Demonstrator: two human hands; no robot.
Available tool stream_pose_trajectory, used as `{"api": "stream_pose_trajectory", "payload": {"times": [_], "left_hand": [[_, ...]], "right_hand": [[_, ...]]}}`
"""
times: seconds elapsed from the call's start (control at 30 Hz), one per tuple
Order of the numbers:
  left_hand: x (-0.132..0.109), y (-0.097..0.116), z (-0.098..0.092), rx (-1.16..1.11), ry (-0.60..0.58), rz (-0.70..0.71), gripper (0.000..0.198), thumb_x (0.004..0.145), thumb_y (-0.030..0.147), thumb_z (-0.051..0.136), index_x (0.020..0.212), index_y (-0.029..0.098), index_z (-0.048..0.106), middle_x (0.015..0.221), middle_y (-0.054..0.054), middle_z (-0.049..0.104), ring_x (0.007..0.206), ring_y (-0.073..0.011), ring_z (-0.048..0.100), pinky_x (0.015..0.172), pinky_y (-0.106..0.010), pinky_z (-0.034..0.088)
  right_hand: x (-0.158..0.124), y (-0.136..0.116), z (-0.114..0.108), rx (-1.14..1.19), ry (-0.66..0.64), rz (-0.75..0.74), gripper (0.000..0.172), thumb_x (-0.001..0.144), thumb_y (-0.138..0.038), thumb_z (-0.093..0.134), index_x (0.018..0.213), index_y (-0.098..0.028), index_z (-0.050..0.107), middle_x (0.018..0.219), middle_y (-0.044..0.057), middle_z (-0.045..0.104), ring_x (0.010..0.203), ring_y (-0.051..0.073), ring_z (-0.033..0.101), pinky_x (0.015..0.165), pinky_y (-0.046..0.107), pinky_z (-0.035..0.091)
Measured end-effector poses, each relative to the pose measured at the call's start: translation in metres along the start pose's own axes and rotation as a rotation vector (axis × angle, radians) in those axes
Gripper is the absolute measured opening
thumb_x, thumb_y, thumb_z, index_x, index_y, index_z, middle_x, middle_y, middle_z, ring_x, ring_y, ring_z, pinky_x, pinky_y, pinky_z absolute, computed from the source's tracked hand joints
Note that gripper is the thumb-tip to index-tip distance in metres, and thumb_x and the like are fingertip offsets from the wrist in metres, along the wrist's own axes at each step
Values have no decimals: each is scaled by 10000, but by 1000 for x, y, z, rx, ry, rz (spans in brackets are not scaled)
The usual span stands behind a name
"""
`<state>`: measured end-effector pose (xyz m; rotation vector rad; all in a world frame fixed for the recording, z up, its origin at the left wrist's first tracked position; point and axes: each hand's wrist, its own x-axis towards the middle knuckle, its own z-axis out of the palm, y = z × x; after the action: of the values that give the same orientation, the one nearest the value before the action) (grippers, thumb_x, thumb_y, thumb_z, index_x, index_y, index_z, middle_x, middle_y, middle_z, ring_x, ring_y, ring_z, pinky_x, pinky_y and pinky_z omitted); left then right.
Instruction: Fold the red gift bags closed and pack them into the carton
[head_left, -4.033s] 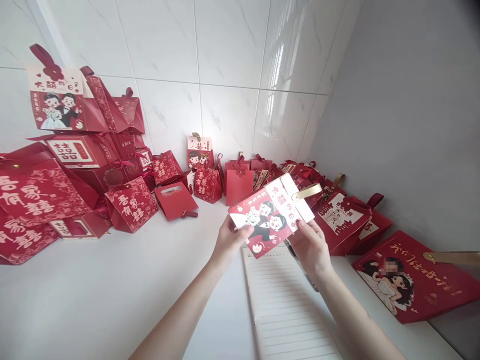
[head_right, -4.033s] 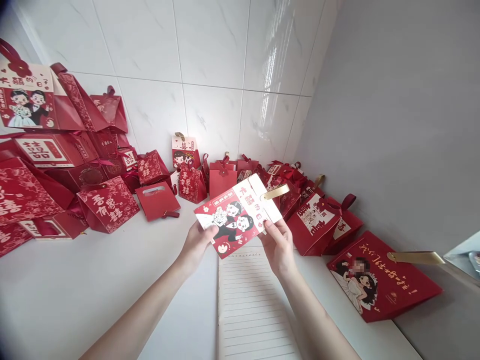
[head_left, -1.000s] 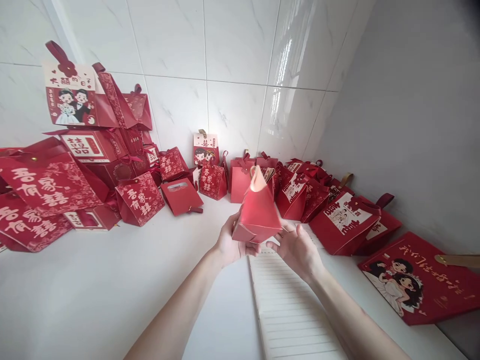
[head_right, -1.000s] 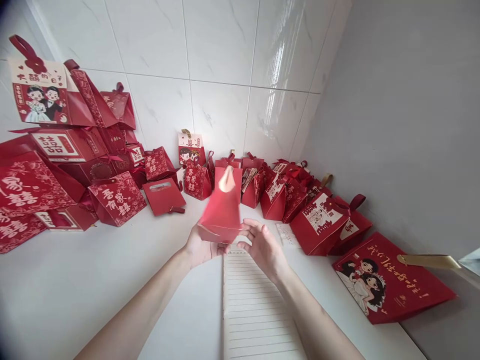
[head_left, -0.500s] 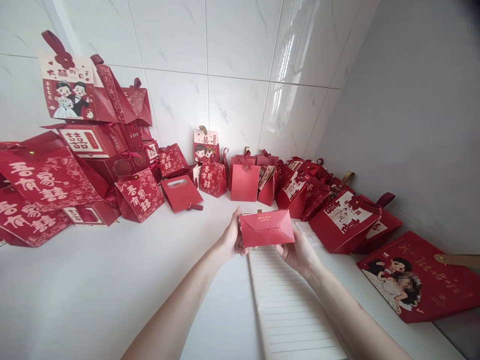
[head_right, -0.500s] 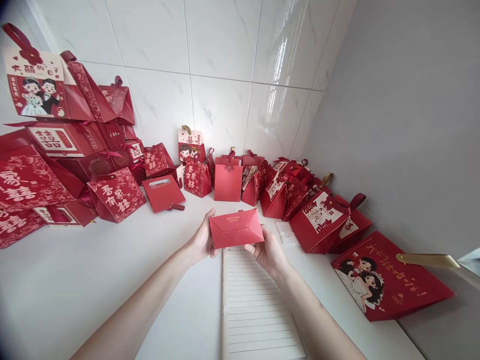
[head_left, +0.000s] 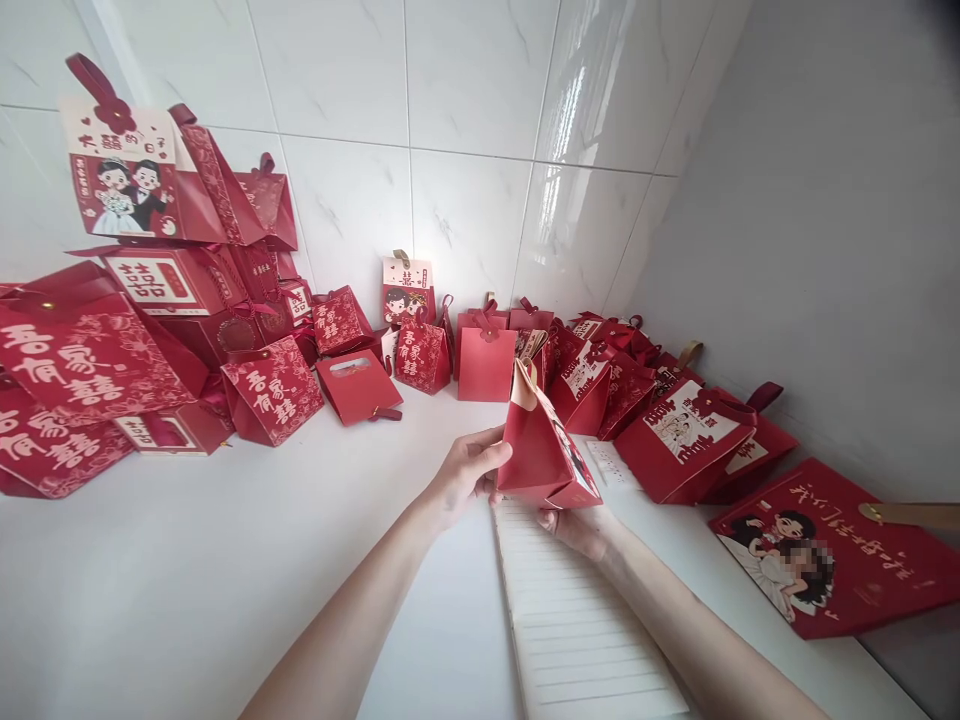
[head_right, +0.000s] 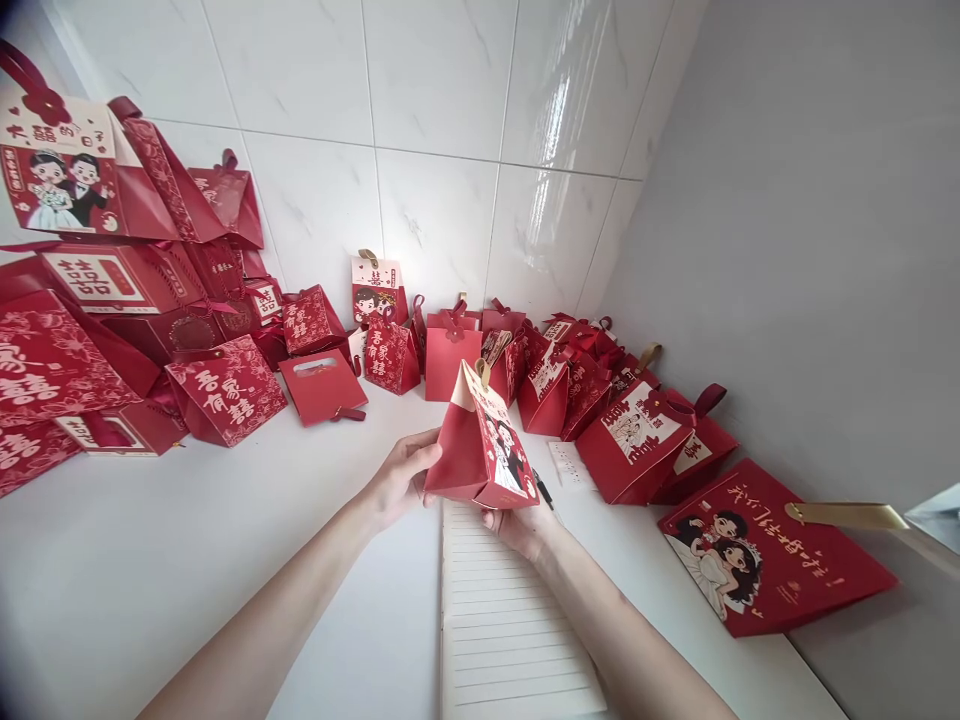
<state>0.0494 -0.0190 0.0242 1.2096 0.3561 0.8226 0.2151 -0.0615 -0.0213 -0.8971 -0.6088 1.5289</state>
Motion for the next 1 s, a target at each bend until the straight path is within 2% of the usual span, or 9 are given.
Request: {"api": "stream_pose_trajectory", "payload": {"times": [0.07, 0.17, 0.23, 0.3, 0.37, 0.5, 0.7, 1.0], "left_hand": [[1, -1, -1, 13, 27, 43, 319, 764, 465, 664, 834, 155, 647, 636, 5, 547, 519, -91, 493, 415, -185, 368], [4, -6, -4, 18, 107, 124, 411, 808, 527, 590, 984, 160, 646, 849, -51, 640, 715, -152, 591, 594, -236, 471], [6, -11, -7, 25, 148, 147, 456, 791, 552, 598, 1023, 160, 628, 960, -79, 660, 815, -195, 617, 708, -284, 492], [7, -14, -9, 47, 200, 134, 438, 741, 511, 671, 995, 157, 622, 955, -85, 676, 817, -220, 634, 733, -315, 496], [7, -15, -11, 74, 244, 116, 399, 707, 445, 720, 966, 158, 623, 919, -77, 690, 787, -226, 645, 721, -324, 500], [5, -11, -10, 107, 231, 149, 337, 687, 377, 736, 928, 162, 638, 884, -62, 700, 757, -214, 646, 695, -309, 501], [4, -7, -6, 142, 230, 191, 289, 672, 336, 744, 877, 157, 646, 807, -45, 696, 696, -184, 626, 646, -284, 496], [2, -9, -6, 137, 262, 204, 317, 693, 407, 733, 868, 157, 648, 783, -36, 689, 693, -192, 634, 645, -285, 488]], "right_hand": [[1, -1, 0, 0, 14, -59, 258, 560, -305, 770, 720, -177, 613, 623, 1, 624, 453, 110, 539, 334, 159, 420], [1, -5, 2, -71, 64, -210, 279, 555, -368, 754, 710, -185, 610, 590, 2, 611, 426, 120, 507, 320, 186, 390], [-2, -9, 5, -220, 130, -379, 268, 601, -395, 731, 716, -178, 624, 645, 23, 631, 510, 147, 547, 390, 211, 426], [-5, -12, 7, -408, 198, -546, 271, 682, -436, 689, 721, -171, 642, 708, 35, 644, 610, 162, 563, 503, 232, 462], [-9, -14, 8, -532, 227, -636, 299, 745, -468, 639, 716, -171, 650, 715, 30, 638, 662, 164, 551, 578, 238, 461], [-10, -15, 8, -561, 232, -621, 316, 745, -483, 618, 740, -171, 667, 728, 30, 642, 663, 172, 537, 569, 247, 438], [-9, -17, 9, -533, 239, -582, 250, 696, -417, 638, 725, -171, 673, 722, 29, 654, 647, 176, 535, 540, 241, 421], [-7, -16, 8, -502, 198, -573, 241, 700, -410, 673, 685, -172, 637, 678, 15, 623, 641, 164, 536, 532, 229, 429]]}}
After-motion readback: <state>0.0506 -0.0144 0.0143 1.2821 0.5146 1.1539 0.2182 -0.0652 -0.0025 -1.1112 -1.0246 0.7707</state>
